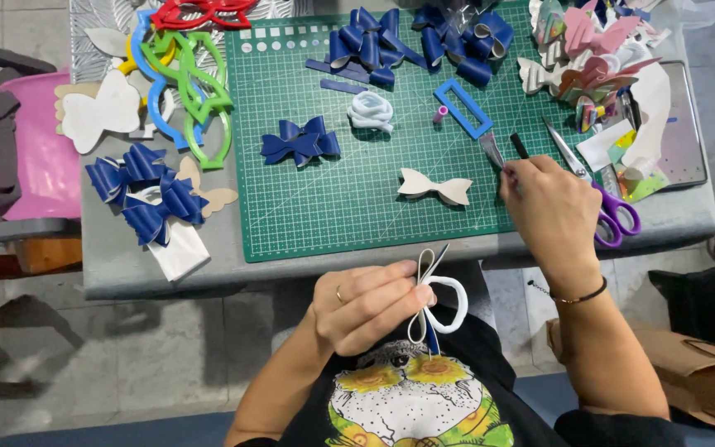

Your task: The person assembles a decorative bow by applying glue to a small white strip, attaching it to a blue and white bow base, trimming excess with scissors, and adding a small white decorative piece to the center.

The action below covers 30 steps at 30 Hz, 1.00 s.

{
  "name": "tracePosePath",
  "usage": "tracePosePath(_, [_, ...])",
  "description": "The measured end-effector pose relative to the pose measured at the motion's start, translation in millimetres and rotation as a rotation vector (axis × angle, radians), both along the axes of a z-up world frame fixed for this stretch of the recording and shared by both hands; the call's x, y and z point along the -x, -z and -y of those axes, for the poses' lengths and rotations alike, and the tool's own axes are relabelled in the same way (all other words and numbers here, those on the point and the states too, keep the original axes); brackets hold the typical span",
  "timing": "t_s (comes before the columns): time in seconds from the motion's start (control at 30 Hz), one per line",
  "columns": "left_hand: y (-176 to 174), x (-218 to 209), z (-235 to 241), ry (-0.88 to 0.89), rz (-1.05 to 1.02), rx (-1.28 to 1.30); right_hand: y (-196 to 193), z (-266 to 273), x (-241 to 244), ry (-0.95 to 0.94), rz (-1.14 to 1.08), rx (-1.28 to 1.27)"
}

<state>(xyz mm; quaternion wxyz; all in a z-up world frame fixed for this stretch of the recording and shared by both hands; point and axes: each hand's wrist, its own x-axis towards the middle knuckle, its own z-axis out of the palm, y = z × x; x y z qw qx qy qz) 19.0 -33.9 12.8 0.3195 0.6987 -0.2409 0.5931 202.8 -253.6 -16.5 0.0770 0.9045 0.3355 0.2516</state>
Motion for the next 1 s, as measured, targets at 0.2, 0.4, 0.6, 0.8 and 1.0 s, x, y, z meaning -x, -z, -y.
tracePosePath(0.2, [-19, 6, -13, -0.106, -0.041, -0.203, -66, -11, 30, -0.234, -0.925, -1.104])
tracePosePath(0.4, [-24, 5, -16, -0.106, -0.009, -0.233, -71, 11, 87, -0.557, -1.35, -1.678])
tracePosePath(0.6, [-29, 10, -18, -0.086, -0.019, -0.24, -79, -6, 112, -0.726, -1.463, -1.574])
tracePosePath(0.8, [-37, 18, -23, -0.074, -0.057, -0.303, -76, -15, 118, -0.668, -1.499, -1.576])
tracePosePath(1.0, [-37, 14, -21, -0.083, 0.017, -0.28, -80, -26, 118, -0.661, -1.567, -1.58])
